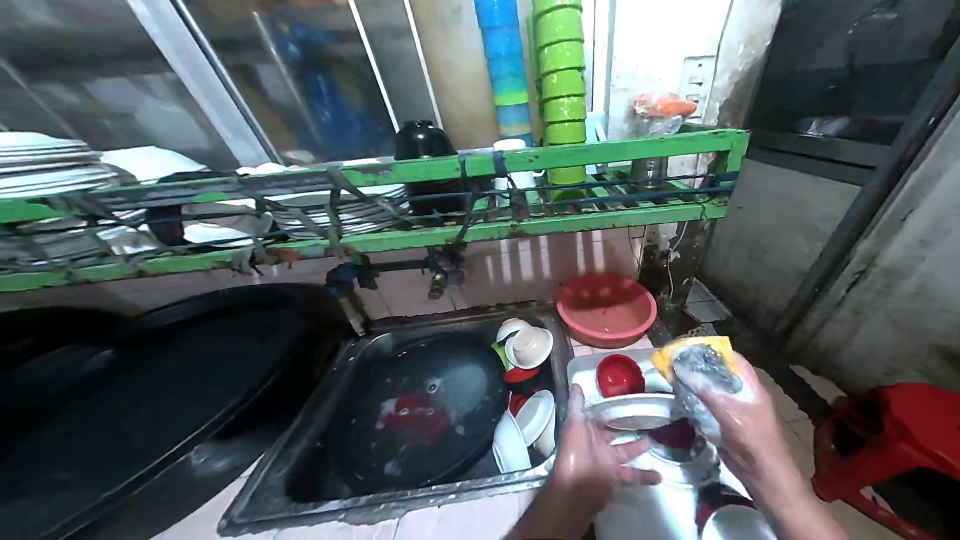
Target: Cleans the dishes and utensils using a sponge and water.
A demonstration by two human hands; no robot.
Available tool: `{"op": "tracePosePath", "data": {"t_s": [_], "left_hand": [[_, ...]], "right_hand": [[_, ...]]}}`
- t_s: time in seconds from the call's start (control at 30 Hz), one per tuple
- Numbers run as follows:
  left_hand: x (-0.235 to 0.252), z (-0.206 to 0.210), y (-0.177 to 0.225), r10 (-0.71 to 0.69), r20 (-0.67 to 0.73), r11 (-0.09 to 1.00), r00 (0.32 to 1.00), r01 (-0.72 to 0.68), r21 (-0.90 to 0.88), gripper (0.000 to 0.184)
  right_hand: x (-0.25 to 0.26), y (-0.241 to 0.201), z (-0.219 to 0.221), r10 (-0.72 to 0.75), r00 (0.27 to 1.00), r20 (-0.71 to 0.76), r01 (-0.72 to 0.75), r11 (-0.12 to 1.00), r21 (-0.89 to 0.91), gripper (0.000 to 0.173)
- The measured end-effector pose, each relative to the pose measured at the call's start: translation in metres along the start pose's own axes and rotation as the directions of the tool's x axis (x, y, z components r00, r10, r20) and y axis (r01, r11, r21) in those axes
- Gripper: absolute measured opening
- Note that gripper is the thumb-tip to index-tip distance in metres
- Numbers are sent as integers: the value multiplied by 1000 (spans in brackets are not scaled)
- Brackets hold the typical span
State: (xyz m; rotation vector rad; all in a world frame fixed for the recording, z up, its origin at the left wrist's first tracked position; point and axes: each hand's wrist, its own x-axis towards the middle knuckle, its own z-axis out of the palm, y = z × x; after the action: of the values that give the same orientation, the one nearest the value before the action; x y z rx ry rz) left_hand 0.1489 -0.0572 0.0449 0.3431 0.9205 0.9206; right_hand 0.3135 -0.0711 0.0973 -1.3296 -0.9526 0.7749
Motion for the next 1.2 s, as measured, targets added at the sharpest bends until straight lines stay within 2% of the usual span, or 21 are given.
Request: {"op": "tracePosePath", "data": {"t_s": [0.03, 0.1, 0.17, 0.23, 0.3, 0.33, 0.37, 0.4, 0.47, 0.57, 0.63, 0.7, 0.77, 0.83, 0.93, 0.97, 1.03, 1.07, 1.1, 1.17, 1.2], "left_hand": [[-2, 0, 6, -19, 40, 995, 999, 23, -96, 73], [-5, 7, 13, 60, -52, 965, 997, -71, -253, 30], [-2, 16, 5, 150, -130, 960, 980, -176, -217, 17], [2, 22, -7, 249, -149, 966, 957, -256, -26, 17], [8, 17, -7, 347, -98, 933, 933, -334, 132, 26], [10, 13, -3, 379, -84, 919, 922, -364, 154, 29], [12, 7, 3, 396, -72, 913, 916, -383, 139, 30], [13, 2, 10, 392, -54, 918, 918, -387, 91, 31], [13, 0, 16, 349, -26, 937, 937, -349, 30, 31], [8, 8, -1, 290, 29, 944, 957, -291, 158, 34], [6, 13, -5, 311, 42, 930, 950, -313, 192, 37], [9, 7, 7, 384, 22, 907, 923, -382, 176, 36], [9, -1, 24, 384, 33, 919, 923, -385, 84, 37], [6, -5, 26, 371, 44, 924, 927, -374, 79, 37], [4, -1, 10, 371, 83, 905, 925, -380, 193, 39], [4, -1, 8, 377, 88, 903, 922, -387, 185, 40], [3, -4, 17, 409, 0, 903, 913, -404, 147, 37], [3, -11, 25, 428, -80, 898, 900, -414, 150, 37], [4, -23, 33, 458, -172, 888, 872, -439, 140, 36], [13, -58, 53, 495, -403, 845, 770, -534, 17, 33], [17, -79, 65, 483, -515, 804, 708, -592, -60, 31]], "right_hand": [[-1, 2, -4, 57, 996, 68, -56, 998, -26, 70], [5, 19, -10, 213, 960, 181, -180, 967, -182, 61], [10, 45, -4, 273, 932, 237, -146, 884, -444, 61], [-3, 60, 12, 203, 927, 315, 24, 807, -590, 64], [-30, 69, 25, 19, 902, 432, 242, 805, -541, 64], [-41, 72, 24, -72, 874, 480, 333, 809, -485, 60], [-46, 67, 17, -93, 842, 531, 389, 787, -479, 57], [-45, 61, 7, -66, 821, 566, 417, 747, -518, 56], [-26, 63, -10, -47, 831, 554, 445, 652, -613, 56], [-6, 52, -4, -22, 878, 479, 397, 592, -701, 61], [-20, 41, 12, -77, 841, 535, 461, 619, -636, 62], [-40, 51, 13, -241, 771, 589, 572, 667, -477, 53], [-40, 60, 2, -235, 739, 632, 600, 658, -456, 51], [-22, 62, -6, -151, 771, 619, 564, 613, -553, 56], [-10, 50, 11, -121, 800, 588, 536, 584, -610, 61], [-17, 49, 21, -184, 773, 607, 577, 603, -551, 59], [-38, 60, 33, -395, 678, 620, 690, 632, -352, 49], [-48, 63, 33, -385, 651, 655, 691, 658, -299, 49], [-57, 61, 27, -274, 644, 714, 643, 700, -311, 52], [-67, 55, 4, 94, 641, 762, 443, 765, -467, 54], [-69, 59, -9, 192, 631, 751, 379, 769, -515, 53]]}}
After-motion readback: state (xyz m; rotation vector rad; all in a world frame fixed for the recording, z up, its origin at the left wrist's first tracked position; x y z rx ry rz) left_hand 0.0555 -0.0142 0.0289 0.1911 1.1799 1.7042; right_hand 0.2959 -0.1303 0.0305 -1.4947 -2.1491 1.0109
